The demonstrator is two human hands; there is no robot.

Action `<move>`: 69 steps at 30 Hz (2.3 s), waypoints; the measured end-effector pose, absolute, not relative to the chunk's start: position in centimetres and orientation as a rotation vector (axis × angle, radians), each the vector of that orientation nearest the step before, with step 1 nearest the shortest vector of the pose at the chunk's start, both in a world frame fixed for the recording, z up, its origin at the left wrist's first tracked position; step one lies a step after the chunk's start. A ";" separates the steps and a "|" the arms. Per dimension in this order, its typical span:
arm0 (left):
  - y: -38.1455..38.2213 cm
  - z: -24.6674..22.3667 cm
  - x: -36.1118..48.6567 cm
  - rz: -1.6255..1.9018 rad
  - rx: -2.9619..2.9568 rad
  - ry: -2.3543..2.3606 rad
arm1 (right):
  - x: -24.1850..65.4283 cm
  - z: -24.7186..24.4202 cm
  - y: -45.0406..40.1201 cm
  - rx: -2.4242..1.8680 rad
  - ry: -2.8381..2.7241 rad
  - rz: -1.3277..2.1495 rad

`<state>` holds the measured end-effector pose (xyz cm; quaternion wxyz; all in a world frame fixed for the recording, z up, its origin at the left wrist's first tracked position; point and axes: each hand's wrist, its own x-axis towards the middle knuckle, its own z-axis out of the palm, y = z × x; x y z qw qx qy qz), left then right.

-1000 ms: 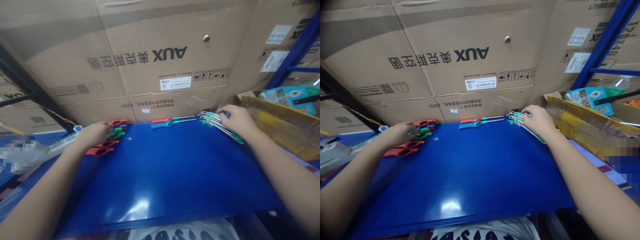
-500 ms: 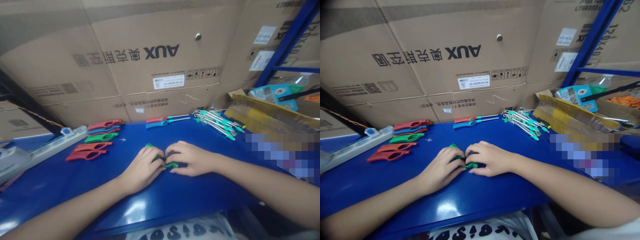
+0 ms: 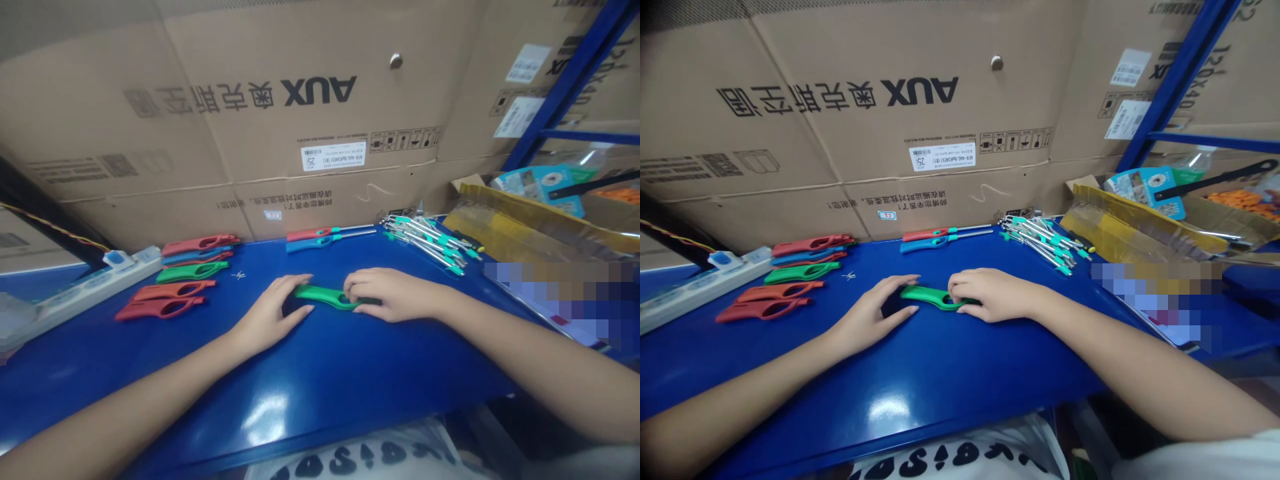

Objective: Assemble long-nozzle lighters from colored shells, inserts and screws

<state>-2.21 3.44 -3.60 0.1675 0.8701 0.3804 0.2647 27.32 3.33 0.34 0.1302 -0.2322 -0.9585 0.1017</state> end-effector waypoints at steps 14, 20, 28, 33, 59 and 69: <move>3.5 -3.2 -2.1 0.779 2.458 1.050 | 27.3 0.5 3.1 -0.837 -2.751 -0.024; 3.7 -3.6 -2.2 0.765 2.468 1.081 | 27.6 0.5 3.2 -1.070 -2.486 -0.160; 3.4 -3.4 -2.1 0.778 2.458 1.075 | 27.9 1.7 2.6 -0.872 -2.717 0.213; 3.3 -3.2 -2.0 0.784 2.487 1.026 | 27.0 0.8 2.4 -0.955 -2.843 0.299; 2.5 -2.5 -2.0 0.682 2.576 0.910 | 27.0 -0.5 3.3 -0.984 -2.707 0.228; 2.4 -2.3 -1.9 0.667 2.596 0.935 | 26.9 -0.7 3.2 -1.048 -2.671 0.209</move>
